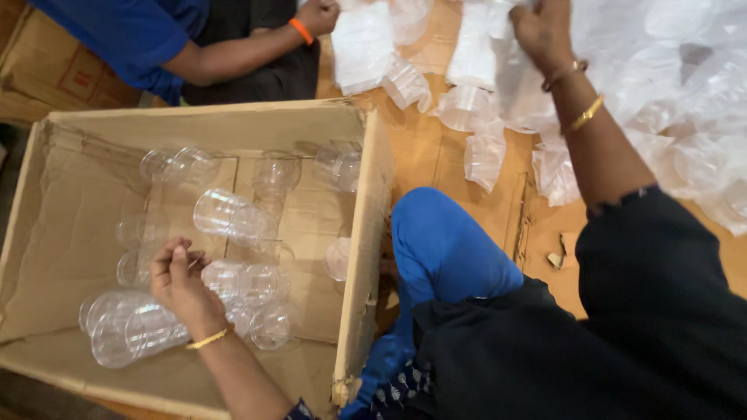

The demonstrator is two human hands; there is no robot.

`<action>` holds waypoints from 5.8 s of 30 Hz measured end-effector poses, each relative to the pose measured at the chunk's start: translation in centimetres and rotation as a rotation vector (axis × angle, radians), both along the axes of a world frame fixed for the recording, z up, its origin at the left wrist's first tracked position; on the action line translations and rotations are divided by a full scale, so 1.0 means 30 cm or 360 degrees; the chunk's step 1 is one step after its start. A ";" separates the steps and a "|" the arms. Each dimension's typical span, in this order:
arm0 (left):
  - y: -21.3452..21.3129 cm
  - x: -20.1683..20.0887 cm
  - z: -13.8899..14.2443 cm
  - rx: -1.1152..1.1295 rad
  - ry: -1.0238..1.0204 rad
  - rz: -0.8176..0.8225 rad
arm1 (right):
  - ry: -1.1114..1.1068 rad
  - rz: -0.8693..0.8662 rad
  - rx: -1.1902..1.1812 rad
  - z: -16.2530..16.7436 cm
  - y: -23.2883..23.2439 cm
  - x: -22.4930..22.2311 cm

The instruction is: The person sits on the floor with a cardboard box on their lap and removes clear plastic cups from white poly bags, placing the cups into the box and setting used bags aside. They continue bag by bag, occasionally reaching for a new bag from the pile beside them.

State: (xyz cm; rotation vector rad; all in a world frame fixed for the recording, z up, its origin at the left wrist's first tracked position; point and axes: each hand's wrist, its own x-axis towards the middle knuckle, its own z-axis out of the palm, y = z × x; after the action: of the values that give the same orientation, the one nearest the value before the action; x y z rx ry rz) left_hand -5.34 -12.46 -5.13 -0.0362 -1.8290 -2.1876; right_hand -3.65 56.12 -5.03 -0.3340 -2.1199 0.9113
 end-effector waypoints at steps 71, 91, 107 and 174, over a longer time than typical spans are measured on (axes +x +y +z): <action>0.080 -0.003 0.029 -0.0552 0.0425 0.0108 | -0.0422 0.2225 -0.1742 -0.032 -1.718 -0.313; 0.046 -0.019 0.005 -0.0087 0.0343 0.0097 | -0.0277 0.2179 -0.1697 -0.011 -1.697 -0.293; 0.093 -0.008 0.023 -0.0046 0.0374 -0.0056 | -0.0270 0.2111 -0.1674 -0.057 -1.773 -0.290; -0.008 0.026 0.175 0.0421 -0.0282 -0.1036 | -0.0012 0.2172 -0.0087 0.139 -1.457 -0.356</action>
State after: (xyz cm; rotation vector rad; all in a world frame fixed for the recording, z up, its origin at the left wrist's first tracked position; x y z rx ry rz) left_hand -4.55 -12.70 0.12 -0.4542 -1.7675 -2.9433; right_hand -14.34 12.42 -0.85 1.2425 -2.1730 1.6454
